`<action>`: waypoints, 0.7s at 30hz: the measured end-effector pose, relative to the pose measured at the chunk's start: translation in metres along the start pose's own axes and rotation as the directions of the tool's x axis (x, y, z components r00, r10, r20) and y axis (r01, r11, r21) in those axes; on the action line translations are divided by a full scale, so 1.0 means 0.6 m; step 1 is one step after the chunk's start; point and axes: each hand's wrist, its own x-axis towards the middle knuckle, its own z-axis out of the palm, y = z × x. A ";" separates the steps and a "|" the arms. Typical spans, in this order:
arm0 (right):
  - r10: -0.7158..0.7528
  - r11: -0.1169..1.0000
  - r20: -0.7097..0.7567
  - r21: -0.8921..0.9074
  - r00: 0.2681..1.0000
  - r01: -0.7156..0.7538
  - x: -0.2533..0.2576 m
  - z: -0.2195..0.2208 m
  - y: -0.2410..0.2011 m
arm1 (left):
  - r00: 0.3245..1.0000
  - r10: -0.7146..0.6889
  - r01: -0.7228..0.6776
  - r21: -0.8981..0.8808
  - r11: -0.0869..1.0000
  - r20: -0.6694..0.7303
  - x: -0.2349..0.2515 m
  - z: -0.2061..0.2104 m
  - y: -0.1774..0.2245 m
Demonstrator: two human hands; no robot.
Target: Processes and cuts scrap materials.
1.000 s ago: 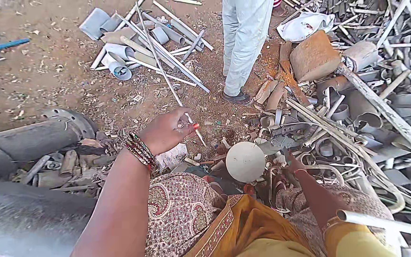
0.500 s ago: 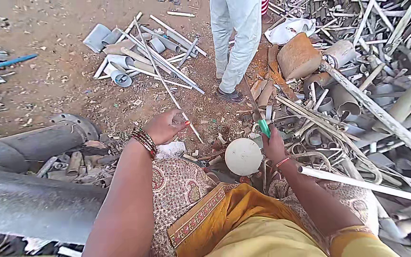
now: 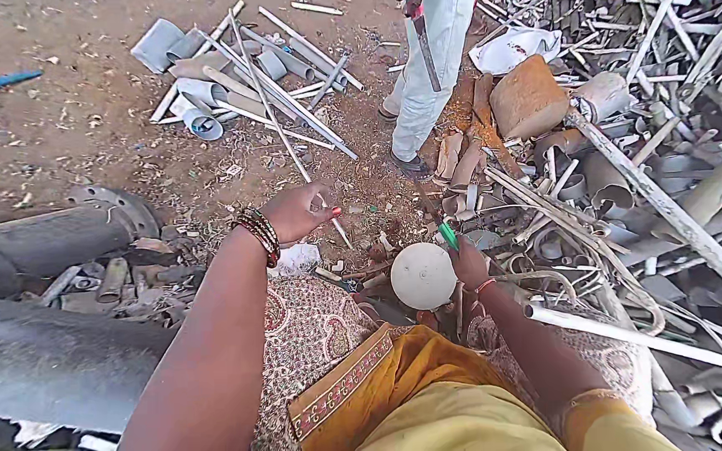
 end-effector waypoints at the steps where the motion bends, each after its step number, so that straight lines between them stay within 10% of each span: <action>1: -0.055 0.996 -0.111 0.061 0.992 0.062 0.000 -0.009 -0.008 | 1.000 -0.006 0.006 -0.014 1.000 -0.007 -0.001 0.000 -0.004; 5: -0.025 0.988 -0.254 0.143 0.967 0.063 0.009 0.041 0.018 | 1.000 0.005 -0.004 0.009 1.000 -0.029 -0.007 -0.005 -0.009; 8: 0.216 0.961 0.180 -0.216 0.960 -0.175 -0.004 0.131 0.114 | 1.000 -0.013 0.014 0.013 1.000 -0.019 -0.007 -0.002 -0.012; 12: 0.440 0.848 0.517 -0.508 0.734 -0.150 -0.007 0.216 0.231 | 0.999 -0.040 0.040 0.002 0.999 -0.014 -0.008 -0.003 -0.006; 21: 0.281 0.957 0.325 -0.029 0.903 -0.288 -0.038 0.063 0.103 | 1.000 0.017 -0.017 0.020 1.000 0.006 0.020 -0.005 0.012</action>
